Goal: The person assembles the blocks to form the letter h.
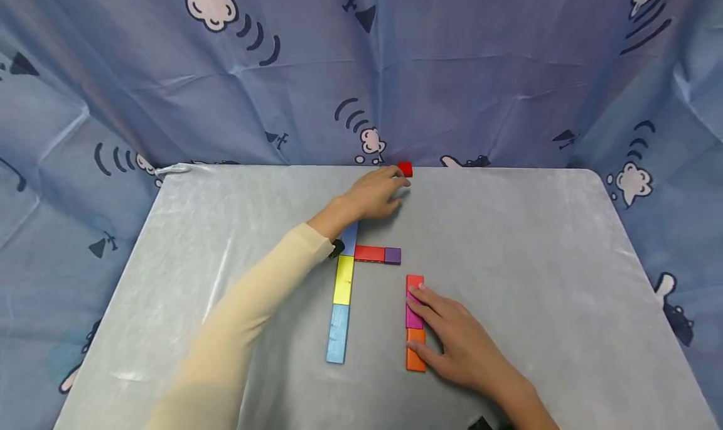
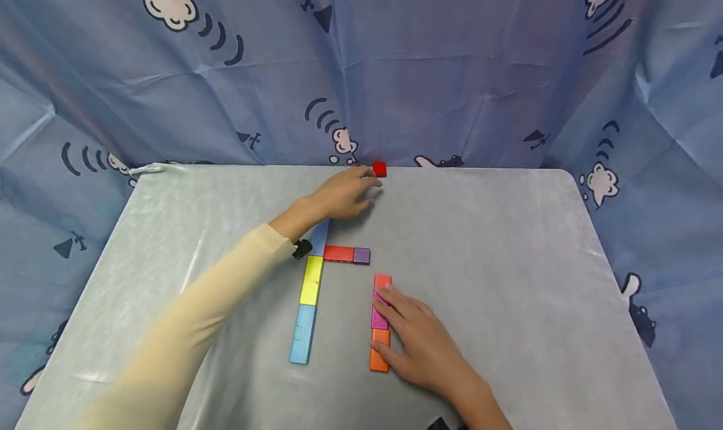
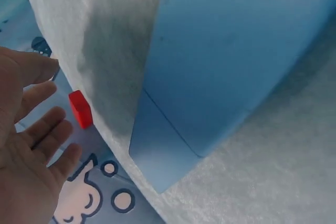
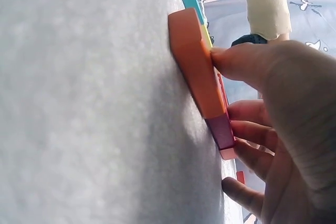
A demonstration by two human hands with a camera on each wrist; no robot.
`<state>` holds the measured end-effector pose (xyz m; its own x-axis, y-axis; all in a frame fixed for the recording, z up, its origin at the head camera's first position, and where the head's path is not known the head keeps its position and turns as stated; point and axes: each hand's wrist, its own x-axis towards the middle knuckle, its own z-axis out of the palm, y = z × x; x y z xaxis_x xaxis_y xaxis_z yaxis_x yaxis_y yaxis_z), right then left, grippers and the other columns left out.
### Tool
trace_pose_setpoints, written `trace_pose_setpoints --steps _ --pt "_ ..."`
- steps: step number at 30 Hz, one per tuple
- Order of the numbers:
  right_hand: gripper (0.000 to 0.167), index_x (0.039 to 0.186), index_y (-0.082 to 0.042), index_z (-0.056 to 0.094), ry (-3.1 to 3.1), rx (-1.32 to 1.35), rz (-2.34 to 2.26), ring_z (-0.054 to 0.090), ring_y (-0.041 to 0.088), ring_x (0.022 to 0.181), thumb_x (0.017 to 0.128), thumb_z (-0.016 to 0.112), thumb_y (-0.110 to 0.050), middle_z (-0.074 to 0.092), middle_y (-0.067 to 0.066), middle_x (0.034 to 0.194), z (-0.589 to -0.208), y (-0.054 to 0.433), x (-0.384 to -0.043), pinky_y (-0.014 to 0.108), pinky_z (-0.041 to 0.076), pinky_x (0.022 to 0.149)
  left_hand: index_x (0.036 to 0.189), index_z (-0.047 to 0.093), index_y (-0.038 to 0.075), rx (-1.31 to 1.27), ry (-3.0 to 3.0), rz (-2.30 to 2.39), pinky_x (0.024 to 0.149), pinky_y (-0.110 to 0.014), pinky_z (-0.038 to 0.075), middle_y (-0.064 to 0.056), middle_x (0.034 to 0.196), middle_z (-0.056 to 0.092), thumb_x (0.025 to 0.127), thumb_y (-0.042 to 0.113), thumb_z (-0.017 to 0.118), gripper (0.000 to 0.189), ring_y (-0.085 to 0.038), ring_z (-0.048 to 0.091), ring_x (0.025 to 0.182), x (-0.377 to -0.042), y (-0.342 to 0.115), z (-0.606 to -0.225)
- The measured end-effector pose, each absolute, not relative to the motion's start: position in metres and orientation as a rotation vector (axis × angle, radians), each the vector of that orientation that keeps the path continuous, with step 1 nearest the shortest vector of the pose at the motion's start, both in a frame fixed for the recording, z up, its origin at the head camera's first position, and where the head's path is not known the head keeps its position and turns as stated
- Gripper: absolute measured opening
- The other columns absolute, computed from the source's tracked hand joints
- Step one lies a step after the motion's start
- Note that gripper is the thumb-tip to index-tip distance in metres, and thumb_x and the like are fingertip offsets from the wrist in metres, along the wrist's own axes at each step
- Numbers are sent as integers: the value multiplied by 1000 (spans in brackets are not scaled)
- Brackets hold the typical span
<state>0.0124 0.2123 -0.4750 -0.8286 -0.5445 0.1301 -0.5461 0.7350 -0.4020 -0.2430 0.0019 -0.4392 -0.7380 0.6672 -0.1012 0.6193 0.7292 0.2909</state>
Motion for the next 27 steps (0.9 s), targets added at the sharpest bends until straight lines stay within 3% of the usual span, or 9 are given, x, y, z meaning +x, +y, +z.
trace_pose_setpoints --steps 10,16,27 --pt "74 149 -12 62 -2895 936 664 57 23 144 87 86 -43 56 3 159 -476 214 14 44 47 114 151 57 10 1046 2791 358 127 -38 40 -8 155 54 105 5 51 47 -26 52 143 -259 10 -453" --pt "71 147 -12 64 -2875 935 653 60 24 140 87 86 -43 58 4 156 -474 215 14 44 48 112 154 54 8 1064 2773 358 134 -39 31 -11 162 49 105 7 51 48 -27 42 154 -263 13 -460" --pt "74 149 -12 62 -2907 925 658 58 24 143 86 87 -41 57 3 158 -475 211 15 47 51 113 158 48 9 1024 2757 307 133 -42 32 -11 165 44 106 12 54 52 -28 40 155 -267 15 -462"
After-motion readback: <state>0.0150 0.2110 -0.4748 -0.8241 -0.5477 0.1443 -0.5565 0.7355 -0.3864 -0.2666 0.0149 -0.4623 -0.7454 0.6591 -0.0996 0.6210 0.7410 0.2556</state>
